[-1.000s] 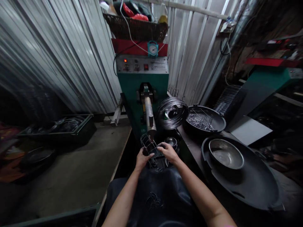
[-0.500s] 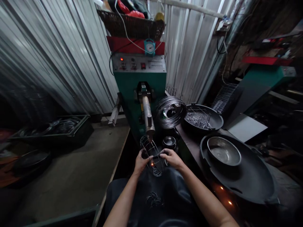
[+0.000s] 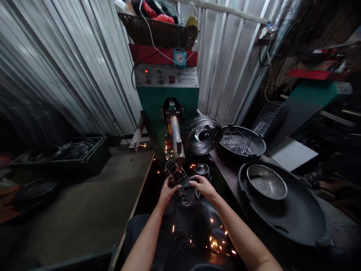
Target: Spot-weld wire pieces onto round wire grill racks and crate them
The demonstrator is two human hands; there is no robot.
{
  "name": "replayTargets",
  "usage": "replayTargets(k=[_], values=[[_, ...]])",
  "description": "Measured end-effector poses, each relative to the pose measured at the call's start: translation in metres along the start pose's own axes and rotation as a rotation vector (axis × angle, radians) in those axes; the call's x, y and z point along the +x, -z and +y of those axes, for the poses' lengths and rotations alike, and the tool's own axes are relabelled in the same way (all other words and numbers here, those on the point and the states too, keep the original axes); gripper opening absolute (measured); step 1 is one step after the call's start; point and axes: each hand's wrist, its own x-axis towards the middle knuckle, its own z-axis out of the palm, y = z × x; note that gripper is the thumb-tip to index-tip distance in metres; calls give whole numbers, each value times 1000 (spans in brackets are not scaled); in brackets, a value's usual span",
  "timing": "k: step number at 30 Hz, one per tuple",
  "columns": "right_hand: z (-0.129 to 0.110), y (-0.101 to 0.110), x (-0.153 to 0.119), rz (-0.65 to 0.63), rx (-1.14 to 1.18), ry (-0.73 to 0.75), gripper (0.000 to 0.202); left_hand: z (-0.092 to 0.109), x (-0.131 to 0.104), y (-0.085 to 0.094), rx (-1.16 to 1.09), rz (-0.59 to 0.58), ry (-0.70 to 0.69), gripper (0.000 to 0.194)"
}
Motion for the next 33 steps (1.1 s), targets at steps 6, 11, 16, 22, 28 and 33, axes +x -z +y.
replayTargets(k=[6,11,16,22,28,33], values=[[12,11,-34,-91,-23,-37,17,-8,-16,0,2,-19,-37,70],[12,11,-38,-60,-40,10,15,-8,-23,-5,3,43,-34,71],[12,10,-36,-20,-27,32,17,-8,-19,-7,-12,42,19,75],[4,3,-25,39,-38,41,18,4,-21,-12,-182,9,161,73],[-4,-1,-12,39,-19,65,18,18,-19,-13,-231,26,205,72],[-4,-4,-7,45,-19,70,16,18,-18,-12,-249,31,222,69]])
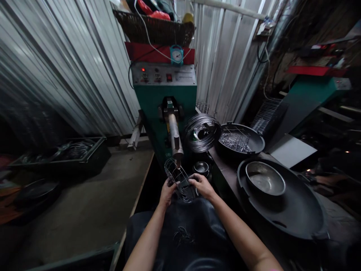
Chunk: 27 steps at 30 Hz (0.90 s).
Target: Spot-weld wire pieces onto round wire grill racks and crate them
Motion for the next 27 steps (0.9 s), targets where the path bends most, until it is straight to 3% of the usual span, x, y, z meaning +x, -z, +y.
replayTargets(k=[10,16,20,27], values=[[-7,-10,21,2,11,0,14,3,7,3,11,26,60,66],[-2,-4,4,-9,56,-40,24,-5,-2,9,-15,-25,88,65],[2,2,-11,-36,75,-85,20,-7,-5,9,-13,-50,67,60],[-4,-6,8,15,93,-53,18,-7,3,7,-2,-32,99,52]])
